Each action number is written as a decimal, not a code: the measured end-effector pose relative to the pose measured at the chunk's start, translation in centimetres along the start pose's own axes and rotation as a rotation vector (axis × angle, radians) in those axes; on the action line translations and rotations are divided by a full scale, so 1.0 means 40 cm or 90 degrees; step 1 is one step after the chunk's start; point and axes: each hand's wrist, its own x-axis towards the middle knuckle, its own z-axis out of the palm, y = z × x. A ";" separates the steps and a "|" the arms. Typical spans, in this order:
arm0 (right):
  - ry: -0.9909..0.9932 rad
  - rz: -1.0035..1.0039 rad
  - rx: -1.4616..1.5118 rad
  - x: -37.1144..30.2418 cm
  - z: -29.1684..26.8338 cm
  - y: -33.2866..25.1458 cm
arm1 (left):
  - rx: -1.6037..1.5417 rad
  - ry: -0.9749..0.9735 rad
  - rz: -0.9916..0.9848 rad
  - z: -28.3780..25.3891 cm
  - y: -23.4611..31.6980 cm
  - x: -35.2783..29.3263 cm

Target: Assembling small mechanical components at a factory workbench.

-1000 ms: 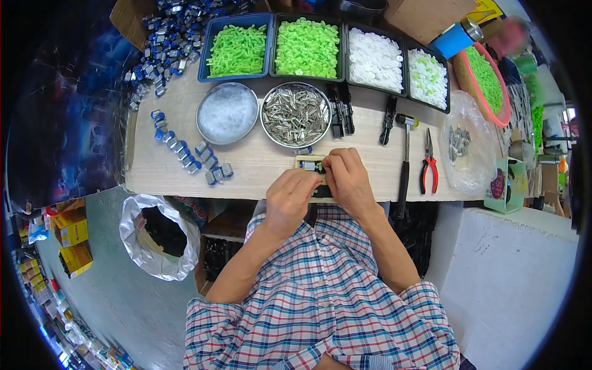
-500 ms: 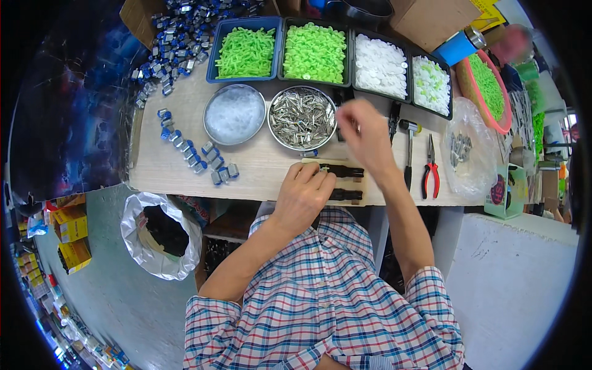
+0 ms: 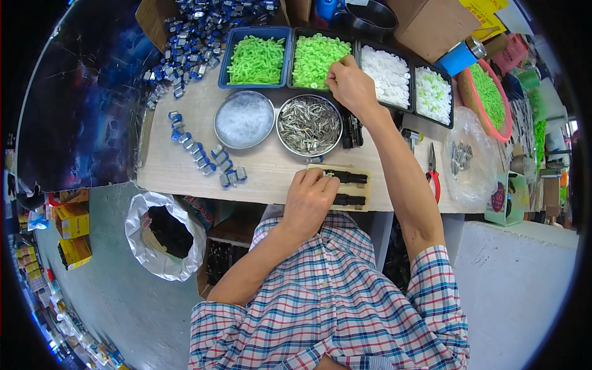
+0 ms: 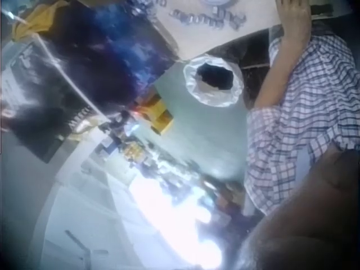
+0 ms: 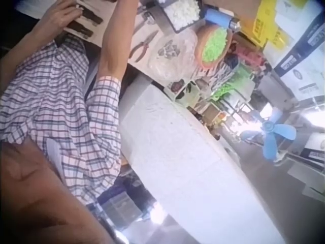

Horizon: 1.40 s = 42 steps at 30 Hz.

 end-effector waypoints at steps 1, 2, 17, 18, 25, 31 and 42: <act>0.029 -0.020 0.019 -0.005 0.003 0.007 | -0.016 0.014 -0.010 0.001 0.004 -0.001; 0.058 -0.040 0.038 -0.011 0.007 0.015 | -0.033 0.027 -0.020 0.003 0.006 -0.002; 0.076 0.031 0.078 -0.034 0.010 -0.002 | -0.767 0.123 -0.484 -0.023 0.005 -0.034; 0.077 0.029 0.080 -0.023 0.007 -0.007 | -0.765 0.125 -0.484 -0.030 0.007 -0.037; 0.063 0.061 0.070 -0.022 0.001 -0.003 | -0.901 0.146 -0.573 -0.049 0.003 -0.053; 0.185 -0.086 0.476 -0.208 -0.028 -0.049 | -0.954 0.146 -0.608 -0.056 -0.001 -0.063; 0.054 0.342 1.176 -0.611 -0.067 -0.181 | -0.931 -0.014 -0.590 -0.054 0.036 -0.045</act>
